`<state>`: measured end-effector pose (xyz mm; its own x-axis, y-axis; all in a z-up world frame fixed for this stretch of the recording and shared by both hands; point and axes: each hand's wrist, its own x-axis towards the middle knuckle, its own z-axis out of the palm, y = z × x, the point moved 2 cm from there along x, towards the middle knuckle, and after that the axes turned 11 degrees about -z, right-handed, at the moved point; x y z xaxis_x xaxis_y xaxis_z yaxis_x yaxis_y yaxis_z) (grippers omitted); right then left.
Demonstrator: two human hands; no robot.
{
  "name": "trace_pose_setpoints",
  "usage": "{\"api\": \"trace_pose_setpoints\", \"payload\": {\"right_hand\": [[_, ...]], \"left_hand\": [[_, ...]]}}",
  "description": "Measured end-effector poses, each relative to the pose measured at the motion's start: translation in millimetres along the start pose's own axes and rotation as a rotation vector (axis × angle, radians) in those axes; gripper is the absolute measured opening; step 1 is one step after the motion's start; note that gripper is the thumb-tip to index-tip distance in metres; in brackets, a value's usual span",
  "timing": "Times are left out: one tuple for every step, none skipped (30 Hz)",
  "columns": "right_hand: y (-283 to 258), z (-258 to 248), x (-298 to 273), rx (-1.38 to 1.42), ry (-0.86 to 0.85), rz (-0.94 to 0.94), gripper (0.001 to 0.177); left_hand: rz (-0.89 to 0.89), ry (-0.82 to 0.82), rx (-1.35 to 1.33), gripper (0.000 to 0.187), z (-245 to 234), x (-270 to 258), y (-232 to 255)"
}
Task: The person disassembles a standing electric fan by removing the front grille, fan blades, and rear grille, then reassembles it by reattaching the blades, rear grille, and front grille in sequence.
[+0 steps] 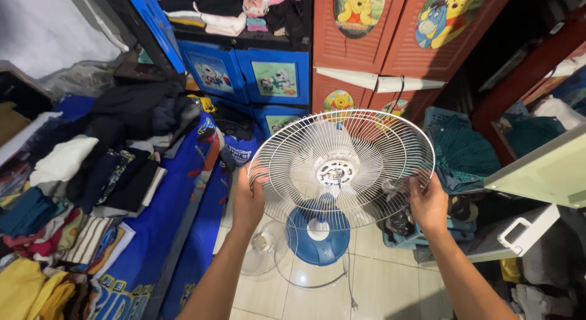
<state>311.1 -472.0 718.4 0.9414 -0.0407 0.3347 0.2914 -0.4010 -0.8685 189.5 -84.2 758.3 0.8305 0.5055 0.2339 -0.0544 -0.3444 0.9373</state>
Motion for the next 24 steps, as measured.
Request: {"api": "trace_pose_setpoints", "payload": {"right_hand": [[0, 0, -1, 0.033, 0.005, 0.007, 0.027], [0, 0, -2, 0.065, 0.010, 0.015, 0.027], [0, 1, -1, 0.100, 0.015, 0.020, 0.027], [-1, 3, 0, 0.066, 0.015, -0.015, 0.026], [-2, 2, -3, 0.030, 0.013, -0.045, 0.026], [-3, 1, -7, -0.005, 0.010, -0.075, 0.025], [-4, 1, -6, 0.011, 0.010, -0.085, 0.028], [-6, 1, -6, 0.026, 0.010, -0.095, 0.031], [-9, 1, -8, 0.043, 0.007, -0.104, 0.034], [-11, -1, -10, 0.019, 0.005, -0.145, 0.037], [-14, -1, -13, -0.004, 0.002, -0.187, 0.041], [-16, -1, -16, -0.026, 0.000, -0.228, 0.045], [-13, 0, -17, -0.008, 0.003, -0.142, 0.054], [-8, 0, -22, 0.011, 0.006, -0.057, 0.062], [0, -1, -28, 0.025, 0.004, 0.034, 0.070], [7, -1, -34, 0.024, 0.039, -0.079, 0.075], [17, -1, -45, 0.023, 0.072, -0.192, 0.079], [30, 0, -58, 0.023, 0.103, -0.306, 0.084], [47, 1, -72, -0.025, 0.156, -0.252, 0.087], [64, 3, -90, -0.074, 0.209, -0.197, 0.090], [81, 7, -114, -0.123, 0.258, -0.142, 0.093], [97, 11, -141, -0.152, 0.273, -0.040, 0.090], [111, 21, -172, -0.178, 0.204, 0.128, 0.087], [121, 32, -206, -0.199, 0.098, 0.308, 0.084]], "left_hand": [[0.023, -0.007, -0.031, 0.032, 1, -1, -1], [0.045, -0.013, -0.061, 0.033, 2, -3, -2], [0.007, 0.009, -0.019, 0.032, 2, -2, -3], [-0.031, 0.030, 0.023, 0.032, 3, -2, -4], [-0.074, 0.048, 0.068, 0.032, 2, -6, -6], [-0.098, 0.040, 0.041, 0.032, 2, -11, -7], [-0.111, 0.033, 0.010, 0.031, 3, -10, -7], [-0.124, 0.026, -0.021, 0.031, 4, -9, -7], [-0.131, 0.025, -0.067, 0.034, 4, -10, -6], [-0.138, 0.024, -0.113, 0.037, 5, -12, -6], [-0.145, 0.025, -0.158, 0.040, 5, -13, -7], [-0.113, 0.028, -0.147, 0.046, 4, -15, -7], [-0.077, 0.032, -0.137, 0.053, 4, -17, -8], [-0.041, 0.036, -0.127, 0.061, 3, -18, -10], [-0.050, 0.040, -0.121, 0.065, 2, -21, -13], [-0.058, 0.044, -0.115, 0.070, 1, -25, -18], [-0.068, 0.049, -0.110, 0.075, 0, -29, -23], [-0.070, 0.054, -0.086, 0.077, -2, -36, -29], [-0.071, 0.064, -0.061, 0.079, -5, -44, -36], [-0.072, 0.073, -0.036, 0.081, -10, -54, -43], [-0.121, 0.075, -0.052, 0.080, -15, -64, -52], [-0.169, 0.078, -0.068, 0.079, -20, -75, -62], [-0.215, 0.082, -0.085, 0.078, -26, -85, -73], [-0.247, 0.091, -0.091, 0.075, -32, -96, -83]]}}
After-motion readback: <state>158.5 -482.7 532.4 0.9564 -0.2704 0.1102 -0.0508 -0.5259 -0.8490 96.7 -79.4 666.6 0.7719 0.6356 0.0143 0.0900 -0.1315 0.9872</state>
